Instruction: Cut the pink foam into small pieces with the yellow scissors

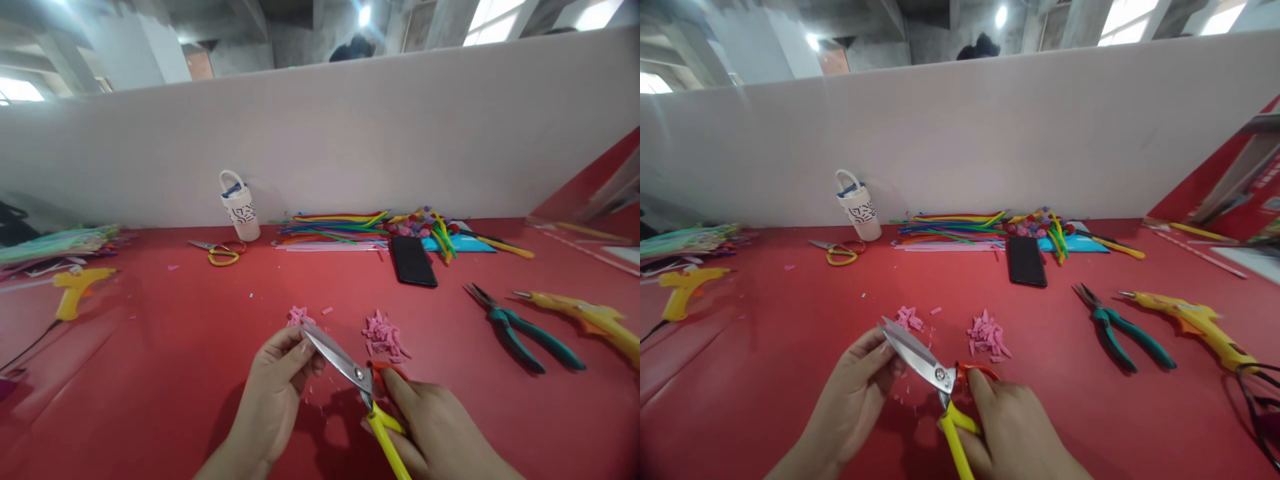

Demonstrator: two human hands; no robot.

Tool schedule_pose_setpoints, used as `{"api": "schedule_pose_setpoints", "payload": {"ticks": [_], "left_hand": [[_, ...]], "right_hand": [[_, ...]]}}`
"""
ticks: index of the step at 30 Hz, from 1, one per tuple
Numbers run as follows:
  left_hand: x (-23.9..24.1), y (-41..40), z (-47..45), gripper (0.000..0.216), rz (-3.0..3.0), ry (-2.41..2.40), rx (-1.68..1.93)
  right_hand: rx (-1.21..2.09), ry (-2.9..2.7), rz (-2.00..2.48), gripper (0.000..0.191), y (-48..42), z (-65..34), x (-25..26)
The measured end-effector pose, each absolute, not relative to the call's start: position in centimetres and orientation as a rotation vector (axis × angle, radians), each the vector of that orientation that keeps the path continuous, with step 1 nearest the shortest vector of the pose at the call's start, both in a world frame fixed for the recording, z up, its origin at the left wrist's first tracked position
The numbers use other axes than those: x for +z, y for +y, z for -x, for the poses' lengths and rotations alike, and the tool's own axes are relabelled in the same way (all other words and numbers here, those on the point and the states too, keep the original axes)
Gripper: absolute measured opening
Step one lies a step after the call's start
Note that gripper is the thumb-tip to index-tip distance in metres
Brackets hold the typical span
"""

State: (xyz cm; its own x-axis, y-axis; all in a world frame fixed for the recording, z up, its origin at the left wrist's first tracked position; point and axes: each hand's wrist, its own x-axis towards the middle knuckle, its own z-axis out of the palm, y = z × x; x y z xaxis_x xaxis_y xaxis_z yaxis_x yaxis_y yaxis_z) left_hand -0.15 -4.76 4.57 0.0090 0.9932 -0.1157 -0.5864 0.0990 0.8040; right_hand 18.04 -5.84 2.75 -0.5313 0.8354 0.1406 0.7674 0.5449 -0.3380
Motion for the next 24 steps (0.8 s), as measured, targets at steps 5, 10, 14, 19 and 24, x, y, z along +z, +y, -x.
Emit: {"api": "schedule_pose_setpoints", "payload": {"ticks": [5,10,14,19,24], "left_hand": [[4.66,-4.89,0.22,0.009,-0.652,0.812,1.379],[4.71,-4.99,0.34,0.009,-0.648,0.82,1.378],[4.81,-4.9,0.34,0.009,-0.641,0.819,1.374],[4.94,-4.77,0.37,0.005,-0.616,0.841,1.367],[4.69,-4.96,0.08,0.003,-0.603,0.852,1.256]], "right_hand": [[0.304,-2.503,1.32,0.015,-5.8,-17.96,2.77],[0.32,-2.504,1.322,0.017,-5.85,-17.96,3.03],[0.341,-2.492,1.317,0.017,-5.83,-18.07,2.78],[0.523,-2.42,1.414,0.017,-5.75,-18.12,2.69],[1.201,-2.033,1.326,0.023,-5.6,-17.84,3.59]]}}
